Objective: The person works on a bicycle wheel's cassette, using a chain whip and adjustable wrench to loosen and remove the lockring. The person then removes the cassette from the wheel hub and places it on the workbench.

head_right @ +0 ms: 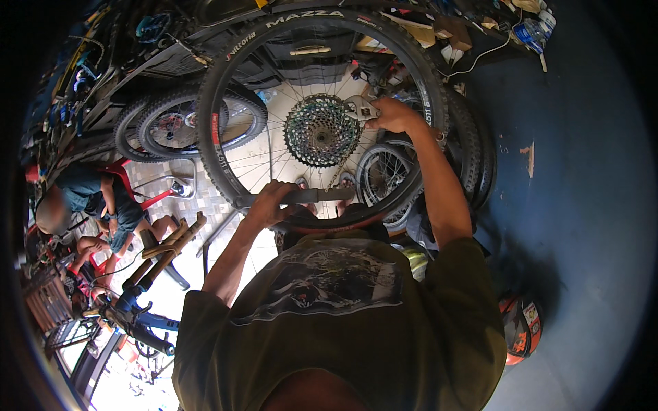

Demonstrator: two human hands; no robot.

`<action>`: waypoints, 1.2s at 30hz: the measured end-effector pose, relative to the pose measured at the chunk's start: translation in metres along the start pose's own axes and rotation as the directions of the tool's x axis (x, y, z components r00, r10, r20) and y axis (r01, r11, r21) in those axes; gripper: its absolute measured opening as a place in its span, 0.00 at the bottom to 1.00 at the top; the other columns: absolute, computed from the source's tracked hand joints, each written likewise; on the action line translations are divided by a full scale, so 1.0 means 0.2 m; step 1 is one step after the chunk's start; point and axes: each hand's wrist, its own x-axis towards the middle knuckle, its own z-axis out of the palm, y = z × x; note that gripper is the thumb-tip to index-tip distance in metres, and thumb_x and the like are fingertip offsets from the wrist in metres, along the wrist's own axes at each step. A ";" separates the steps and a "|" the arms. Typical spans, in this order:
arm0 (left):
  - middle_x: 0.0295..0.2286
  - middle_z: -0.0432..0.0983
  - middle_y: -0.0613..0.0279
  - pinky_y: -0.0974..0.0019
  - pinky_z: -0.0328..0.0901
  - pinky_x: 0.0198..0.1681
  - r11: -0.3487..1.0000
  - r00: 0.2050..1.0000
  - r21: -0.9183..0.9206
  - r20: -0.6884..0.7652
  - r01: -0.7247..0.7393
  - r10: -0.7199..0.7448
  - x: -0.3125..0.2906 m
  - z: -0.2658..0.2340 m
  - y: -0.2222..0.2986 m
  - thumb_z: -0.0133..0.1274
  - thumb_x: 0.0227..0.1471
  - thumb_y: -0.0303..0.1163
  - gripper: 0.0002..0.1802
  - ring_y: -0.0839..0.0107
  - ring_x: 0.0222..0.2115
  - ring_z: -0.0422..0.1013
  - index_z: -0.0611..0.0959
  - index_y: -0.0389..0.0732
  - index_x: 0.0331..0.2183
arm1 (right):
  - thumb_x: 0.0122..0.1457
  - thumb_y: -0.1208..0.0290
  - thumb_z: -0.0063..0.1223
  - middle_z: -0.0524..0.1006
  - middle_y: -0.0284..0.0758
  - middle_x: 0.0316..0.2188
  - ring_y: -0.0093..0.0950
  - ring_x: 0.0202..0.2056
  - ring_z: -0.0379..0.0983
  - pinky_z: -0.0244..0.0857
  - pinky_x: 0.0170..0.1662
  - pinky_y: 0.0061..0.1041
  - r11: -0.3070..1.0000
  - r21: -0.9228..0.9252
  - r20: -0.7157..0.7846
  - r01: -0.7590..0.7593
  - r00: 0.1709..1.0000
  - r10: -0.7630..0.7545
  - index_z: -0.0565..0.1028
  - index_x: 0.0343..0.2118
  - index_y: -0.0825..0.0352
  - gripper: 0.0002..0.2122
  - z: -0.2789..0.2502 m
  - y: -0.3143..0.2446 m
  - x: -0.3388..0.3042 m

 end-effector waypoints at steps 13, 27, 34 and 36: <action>0.39 0.82 0.58 0.63 0.72 0.42 0.793 0.968 -0.555 0.133 0.250 -0.212 -0.13 0.03 -0.04 0.55 0.57 0.26 0.19 0.67 0.36 0.78 0.81 0.38 0.51 | 0.49 0.59 0.71 0.82 0.49 0.37 0.43 0.41 0.78 0.68 0.47 0.39 0.996 0.078 -0.007 0.038 0.999 -0.038 0.81 0.39 0.73 0.21 0.01 0.09 -0.12; 0.31 0.78 0.63 0.69 0.73 0.30 0.134 0.885 -0.960 0.165 0.245 -0.436 -0.20 0.20 -0.11 0.44 0.64 0.32 0.15 0.74 0.27 0.75 0.79 0.38 0.48 | 0.52 0.52 0.68 0.80 0.45 0.31 0.38 0.37 0.77 0.68 0.44 0.36 0.979 0.199 -0.005 -0.031 0.999 0.033 0.80 0.37 0.74 0.24 0.09 0.01 -0.19; 0.32 0.78 0.60 0.67 0.73 0.29 0.173 0.826 -0.951 0.123 0.256 -0.550 -0.09 0.19 -0.19 0.42 0.64 0.36 0.19 0.71 0.25 0.76 0.79 0.35 0.48 | 0.54 0.61 0.69 0.81 0.34 0.24 0.26 0.29 0.76 0.66 0.36 0.30 0.981 0.194 -0.032 0.005 0.999 0.001 0.82 0.34 0.72 0.16 0.19 0.08 -0.11; 0.32 0.78 0.60 0.67 0.73 0.28 0.208 0.842 -0.941 0.124 0.268 -0.526 -0.11 0.17 -0.19 0.42 0.64 0.36 0.19 0.71 0.25 0.76 0.79 0.35 0.48 | 0.54 0.62 0.69 0.81 0.34 0.24 0.26 0.29 0.76 0.66 0.36 0.29 0.983 0.183 0.028 -0.026 0.999 0.021 0.82 0.34 0.72 0.15 0.19 0.08 -0.10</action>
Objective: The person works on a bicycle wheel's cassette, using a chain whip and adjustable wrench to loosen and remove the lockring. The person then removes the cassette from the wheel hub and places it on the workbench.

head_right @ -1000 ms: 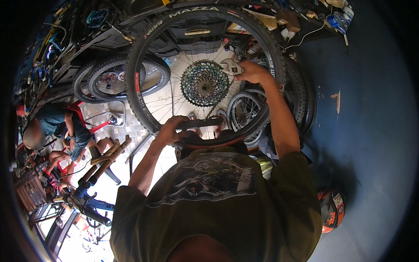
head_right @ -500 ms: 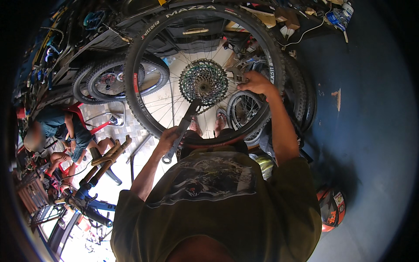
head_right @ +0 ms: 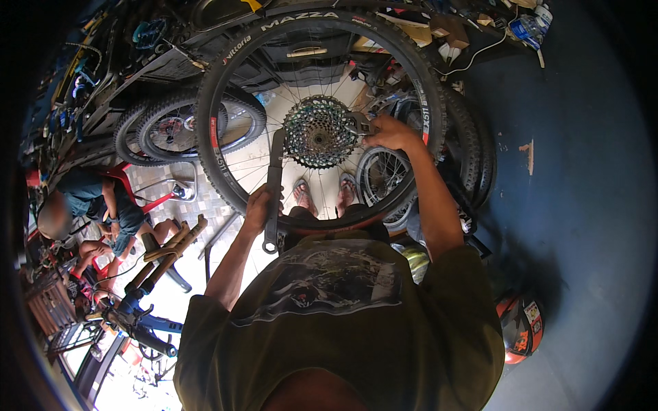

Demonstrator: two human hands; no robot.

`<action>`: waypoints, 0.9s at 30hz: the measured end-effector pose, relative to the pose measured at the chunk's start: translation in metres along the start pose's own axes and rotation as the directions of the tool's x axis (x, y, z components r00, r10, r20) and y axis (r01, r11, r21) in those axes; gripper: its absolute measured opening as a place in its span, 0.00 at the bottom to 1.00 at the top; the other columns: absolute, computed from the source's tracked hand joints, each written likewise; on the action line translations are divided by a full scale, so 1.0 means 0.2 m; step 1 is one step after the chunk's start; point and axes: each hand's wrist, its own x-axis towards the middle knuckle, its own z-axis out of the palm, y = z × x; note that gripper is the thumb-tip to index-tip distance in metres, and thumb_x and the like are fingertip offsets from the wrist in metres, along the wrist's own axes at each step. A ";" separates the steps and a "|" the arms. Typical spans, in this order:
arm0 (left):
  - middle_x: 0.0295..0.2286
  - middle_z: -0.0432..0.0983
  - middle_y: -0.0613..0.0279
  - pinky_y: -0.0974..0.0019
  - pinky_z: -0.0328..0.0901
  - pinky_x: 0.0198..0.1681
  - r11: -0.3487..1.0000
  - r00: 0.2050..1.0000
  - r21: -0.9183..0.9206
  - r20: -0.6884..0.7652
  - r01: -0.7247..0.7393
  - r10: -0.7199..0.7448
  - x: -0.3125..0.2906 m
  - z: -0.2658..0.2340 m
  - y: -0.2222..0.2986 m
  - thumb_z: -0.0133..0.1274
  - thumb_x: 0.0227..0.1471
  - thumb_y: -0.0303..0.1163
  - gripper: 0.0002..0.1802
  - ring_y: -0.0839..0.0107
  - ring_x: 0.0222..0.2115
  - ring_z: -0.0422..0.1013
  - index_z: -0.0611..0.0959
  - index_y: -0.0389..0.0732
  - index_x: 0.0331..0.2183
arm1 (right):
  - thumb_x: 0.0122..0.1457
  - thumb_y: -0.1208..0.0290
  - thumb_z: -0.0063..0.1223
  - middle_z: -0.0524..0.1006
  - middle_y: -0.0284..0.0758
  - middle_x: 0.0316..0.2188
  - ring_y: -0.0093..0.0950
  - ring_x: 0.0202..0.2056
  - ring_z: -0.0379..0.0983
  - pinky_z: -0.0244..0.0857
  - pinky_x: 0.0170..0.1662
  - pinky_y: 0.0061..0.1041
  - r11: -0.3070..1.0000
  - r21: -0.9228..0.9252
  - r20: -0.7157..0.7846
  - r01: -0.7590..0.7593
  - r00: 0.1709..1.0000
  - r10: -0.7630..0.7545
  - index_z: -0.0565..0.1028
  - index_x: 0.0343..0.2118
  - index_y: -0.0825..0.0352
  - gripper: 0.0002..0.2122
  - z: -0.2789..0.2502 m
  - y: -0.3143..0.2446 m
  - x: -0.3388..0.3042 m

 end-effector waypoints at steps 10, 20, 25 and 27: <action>0.33 0.79 0.65 0.68 0.70 0.39 0.854 0.930 0.376 0.215 -0.359 0.297 -0.16 0.01 0.14 0.53 0.59 0.30 0.14 0.75 0.34 0.75 0.81 0.37 0.46 | 0.55 0.63 0.70 0.82 0.38 0.33 0.26 0.35 0.76 0.68 0.42 0.29 0.999 0.034 -0.040 0.019 0.999 -0.018 0.80 0.47 0.71 0.21 -0.04 0.00 -0.03; 0.38 0.75 0.60 0.52 0.63 0.47 -0.068 0.772 0.884 0.440 -0.463 0.459 -0.09 0.16 0.32 0.69 0.41 0.31 0.26 0.56 0.44 0.69 0.82 0.48 0.46 | 0.56 0.56 0.67 0.82 0.46 0.35 0.42 0.39 0.80 0.70 0.45 0.40 0.940 -0.214 -0.287 0.265 0.903 -0.320 0.77 0.50 0.70 0.25 -0.19 -0.29 0.22; 0.38 0.76 0.58 0.51 0.65 0.47 0.094 0.832 0.918 0.301 -0.385 0.465 0.00 0.18 0.23 0.69 0.44 0.32 0.26 0.54 0.43 0.70 0.81 0.49 0.48 | 0.56 0.56 0.67 0.82 0.48 0.39 0.47 0.43 0.79 0.71 0.47 0.41 0.866 -0.303 -0.250 0.398 0.844 -0.475 0.79 0.45 0.68 0.21 -0.17 -0.58 0.40; 0.37 0.76 0.57 0.50 0.66 0.47 0.178 0.847 0.914 0.247 -0.365 0.471 0.02 0.20 0.19 0.69 0.44 0.32 0.26 0.53 0.42 0.70 0.81 0.49 0.47 | 0.54 0.57 0.67 0.81 0.50 0.40 0.48 0.45 0.78 0.70 0.47 0.41 0.839 -0.348 -0.244 0.417 0.824 -0.511 0.79 0.43 0.70 0.21 -0.16 -0.60 0.50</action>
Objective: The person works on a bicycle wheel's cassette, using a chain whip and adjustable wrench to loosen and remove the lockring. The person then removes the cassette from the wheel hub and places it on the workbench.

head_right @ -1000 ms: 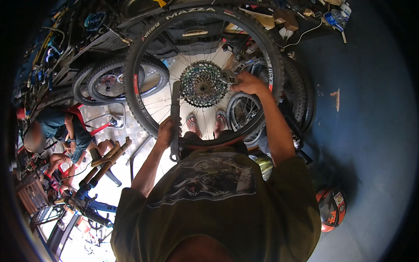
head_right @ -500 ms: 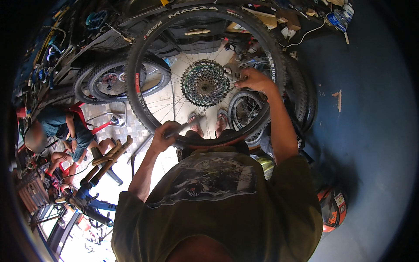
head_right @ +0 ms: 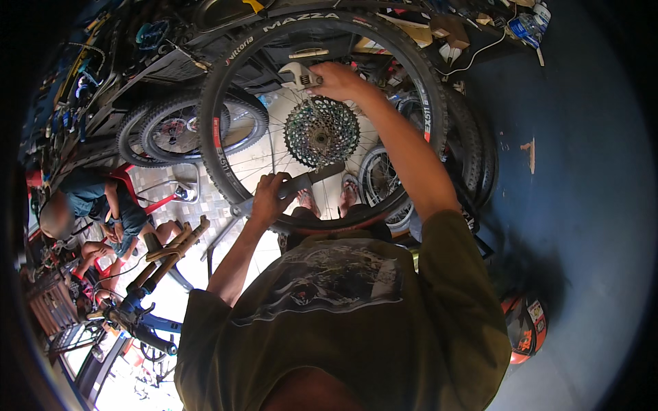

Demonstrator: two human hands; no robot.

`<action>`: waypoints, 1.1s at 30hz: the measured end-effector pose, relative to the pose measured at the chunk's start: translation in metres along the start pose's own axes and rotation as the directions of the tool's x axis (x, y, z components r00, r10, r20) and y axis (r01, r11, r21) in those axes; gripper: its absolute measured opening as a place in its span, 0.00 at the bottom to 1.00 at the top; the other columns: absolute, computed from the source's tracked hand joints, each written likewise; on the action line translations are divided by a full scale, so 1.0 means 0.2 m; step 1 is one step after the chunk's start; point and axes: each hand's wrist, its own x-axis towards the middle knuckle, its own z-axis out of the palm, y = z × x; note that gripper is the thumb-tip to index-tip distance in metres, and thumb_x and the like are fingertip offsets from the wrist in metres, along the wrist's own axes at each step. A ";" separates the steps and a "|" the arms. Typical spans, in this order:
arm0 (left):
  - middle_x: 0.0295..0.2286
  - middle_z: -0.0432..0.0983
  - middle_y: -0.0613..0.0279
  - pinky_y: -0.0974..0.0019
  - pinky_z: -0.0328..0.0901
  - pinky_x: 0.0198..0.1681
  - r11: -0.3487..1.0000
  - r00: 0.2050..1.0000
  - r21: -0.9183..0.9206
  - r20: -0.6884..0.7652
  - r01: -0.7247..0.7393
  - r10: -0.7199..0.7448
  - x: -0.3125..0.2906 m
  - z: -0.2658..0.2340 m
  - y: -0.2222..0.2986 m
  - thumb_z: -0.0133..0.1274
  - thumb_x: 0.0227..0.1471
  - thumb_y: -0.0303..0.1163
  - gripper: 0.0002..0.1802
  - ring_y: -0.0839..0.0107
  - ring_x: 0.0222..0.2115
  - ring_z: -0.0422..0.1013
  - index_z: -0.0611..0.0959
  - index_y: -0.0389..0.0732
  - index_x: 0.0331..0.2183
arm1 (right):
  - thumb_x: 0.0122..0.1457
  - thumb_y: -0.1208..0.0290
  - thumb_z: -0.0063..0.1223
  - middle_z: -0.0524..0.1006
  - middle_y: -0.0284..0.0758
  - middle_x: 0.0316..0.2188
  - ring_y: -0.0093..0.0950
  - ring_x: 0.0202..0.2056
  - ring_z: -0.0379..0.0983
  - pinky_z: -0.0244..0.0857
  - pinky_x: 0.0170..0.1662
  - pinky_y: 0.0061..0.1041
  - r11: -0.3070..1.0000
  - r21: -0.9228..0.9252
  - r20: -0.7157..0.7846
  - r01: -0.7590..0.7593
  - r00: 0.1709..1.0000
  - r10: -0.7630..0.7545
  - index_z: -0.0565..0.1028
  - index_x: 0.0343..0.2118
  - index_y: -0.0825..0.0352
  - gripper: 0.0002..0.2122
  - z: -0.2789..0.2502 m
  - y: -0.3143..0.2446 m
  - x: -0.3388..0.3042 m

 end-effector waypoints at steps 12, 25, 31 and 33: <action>0.36 0.78 0.57 0.51 0.67 0.47 0.994 0.996 -0.051 -0.025 -0.093 0.091 -0.11 0.08 0.00 0.71 0.41 0.29 0.26 0.52 0.41 0.71 0.83 0.46 0.45 | 0.53 0.64 0.70 0.84 0.41 0.35 0.32 0.36 0.78 0.69 0.43 0.33 0.962 0.264 0.559 0.064 0.803 -0.207 0.80 0.44 0.70 0.19 0.08 -0.36 0.10; 0.38 0.77 0.56 0.51 0.67 0.47 0.999 0.997 -0.028 -0.074 0.016 -0.018 -0.05 0.14 0.01 0.70 0.43 0.32 0.24 0.51 0.42 0.70 0.83 0.45 0.45 | 0.54 0.61 0.69 0.82 0.48 0.34 0.46 0.36 0.79 0.69 0.42 0.40 0.983 0.134 0.202 0.125 0.968 -0.150 0.80 0.46 0.69 0.21 0.33 -0.17 0.33; 0.40 0.77 0.55 0.51 0.66 0.50 1.000 0.998 -0.016 -0.062 0.014 -0.015 0.04 0.15 0.03 0.69 0.45 0.33 0.24 0.51 0.44 0.70 0.82 0.45 0.46 | 0.53 0.59 0.70 0.82 0.48 0.38 0.44 0.40 0.80 0.70 0.45 0.40 0.983 0.174 0.253 0.053 0.963 -0.097 0.81 0.47 0.67 0.22 0.29 -0.14 0.33; 0.40 0.77 0.54 0.50 0.66 0.50 1.000 0.998 -0.003 -0.053 0.018 -0.018 0.07 0.15 0.02 0.69 0.46 0.34 0.24 0.50 0.44 0.70 0.82 0.45 0.46 | 0.53 0.58 0.70 0.83 0.47 0.39 0.44 0.42 0.80 0.71 0.47 0.40 0.984 0.175 0.261 0.027 0.962 -0.073 0.81 0.48 0.66 0.22 0.28 -0.12 0.32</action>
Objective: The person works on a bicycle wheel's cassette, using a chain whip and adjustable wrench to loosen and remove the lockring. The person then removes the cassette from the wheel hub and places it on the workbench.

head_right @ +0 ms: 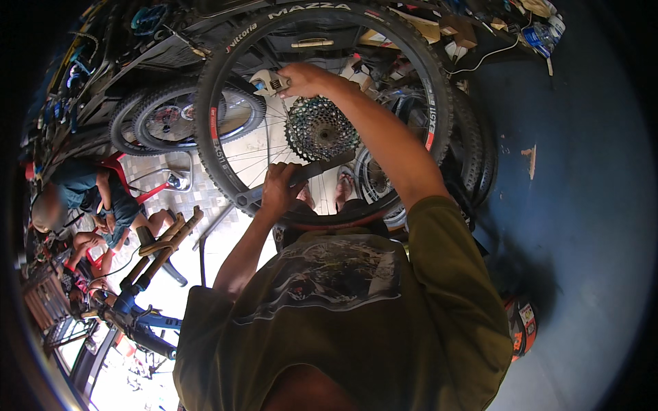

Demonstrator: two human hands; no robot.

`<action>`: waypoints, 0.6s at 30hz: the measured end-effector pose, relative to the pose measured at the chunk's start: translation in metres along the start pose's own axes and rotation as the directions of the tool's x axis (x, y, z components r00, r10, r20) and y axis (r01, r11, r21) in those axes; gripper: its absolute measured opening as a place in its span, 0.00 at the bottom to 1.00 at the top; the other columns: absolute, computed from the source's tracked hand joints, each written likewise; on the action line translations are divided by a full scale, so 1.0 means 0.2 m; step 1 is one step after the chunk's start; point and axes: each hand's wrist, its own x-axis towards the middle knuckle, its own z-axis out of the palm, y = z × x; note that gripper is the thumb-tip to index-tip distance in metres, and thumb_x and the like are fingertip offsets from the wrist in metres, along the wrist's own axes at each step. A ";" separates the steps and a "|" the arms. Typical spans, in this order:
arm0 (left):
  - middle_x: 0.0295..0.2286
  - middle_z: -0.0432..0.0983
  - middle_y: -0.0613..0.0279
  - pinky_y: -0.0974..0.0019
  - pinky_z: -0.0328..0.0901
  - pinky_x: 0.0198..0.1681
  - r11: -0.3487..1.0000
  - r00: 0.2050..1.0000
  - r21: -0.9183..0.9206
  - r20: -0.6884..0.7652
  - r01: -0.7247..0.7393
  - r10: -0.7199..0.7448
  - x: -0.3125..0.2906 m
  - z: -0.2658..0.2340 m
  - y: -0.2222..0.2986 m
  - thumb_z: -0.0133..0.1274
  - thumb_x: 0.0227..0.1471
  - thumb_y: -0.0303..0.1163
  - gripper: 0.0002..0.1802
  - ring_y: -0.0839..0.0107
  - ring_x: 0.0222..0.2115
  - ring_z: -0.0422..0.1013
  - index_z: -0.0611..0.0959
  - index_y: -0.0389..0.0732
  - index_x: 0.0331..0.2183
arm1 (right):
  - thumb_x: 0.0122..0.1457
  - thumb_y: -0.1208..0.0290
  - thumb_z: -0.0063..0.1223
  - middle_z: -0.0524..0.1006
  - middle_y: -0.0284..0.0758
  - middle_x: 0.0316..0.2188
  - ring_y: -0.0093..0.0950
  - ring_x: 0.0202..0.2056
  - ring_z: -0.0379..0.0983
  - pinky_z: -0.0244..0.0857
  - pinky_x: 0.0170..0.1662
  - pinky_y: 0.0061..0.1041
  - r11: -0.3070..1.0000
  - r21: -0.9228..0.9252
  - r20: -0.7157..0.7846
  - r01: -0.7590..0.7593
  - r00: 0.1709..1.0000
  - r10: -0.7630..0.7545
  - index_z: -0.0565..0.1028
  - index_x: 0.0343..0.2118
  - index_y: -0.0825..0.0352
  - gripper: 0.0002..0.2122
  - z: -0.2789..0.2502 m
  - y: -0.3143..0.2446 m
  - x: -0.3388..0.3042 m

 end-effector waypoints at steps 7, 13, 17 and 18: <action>0.40 0.77 0.55 0.50 0.66 0.51 1.000 1.000 -0.018 0.027 0.003 -0.002 0.04 0.01 -0.03 0.69 0.46 0.36 0.23 0.51 0.45 0.70 0.83 0.46 0.46 | 0.53 0.59 0.70 0.82 0.47 0.38 0.47 0.41 0.80 0.70 0.46 0.41 0.999 -0.011 -0.076 0.031 0.997 -0.032 0.81 0.46 0.66 0.20 -0.05 0.08 -0.04; 0.37 0.77 0.56 0.49 0.66 0.48 0.999 0.998 -0.024 -0.053 -0.035 0.033 0.03 0.03 -0.04 0.70 0.44 0.34 0.24 0.51 0.42 0.71 0.83 0.45 0.45 | 0.52 0.60 0.70 0.82 0.48 0.37 0.47 0.42 0.79 0.70 0.46 0.41 0.999 -0.028 -0.092 0.035 0.995 -0.037 0.80 0.44 0.67 0.21 -0.10 0.12 -0.13; 0.39 0.77 0.55 0.48 0.65 0.48 0.999 0.998 0.026 -0.052 -0.018 0.019 0.02 0.04 -0.03 0.68 0.47 0.35 0.24 0.50 0.42 0.72 0.81 0.45 0.47 | 0.52 0.59 0.70 0.81 0.50 0.34 0.49 0.40 0.79 0.70 0.44 0.42 0.999 -0.051 -0.093 -0.012 0.996 0.008 0.80 0.43 0.70 0.21 -0.15 0.11 -0.25; 0.39 0.77 0.55 0.48 0.65 0.48 0.999 1.000 0.032 -0.022 0.007 -0.006 0.02 0.04 -0.02 0.68 0.47 0.35 0.24 0.50 0.42 0.73 0.81 0.45 0.47 | 0.52 0.58 0.70 0.81 0.50 0.35 0.49 0.40 0.79 0.70 0.44 0.42 0.998 -0.056 -0.087 -0.031 0.996 0.026 0.80 0.42 0.71 0.22 -0.16 0.13 -0.28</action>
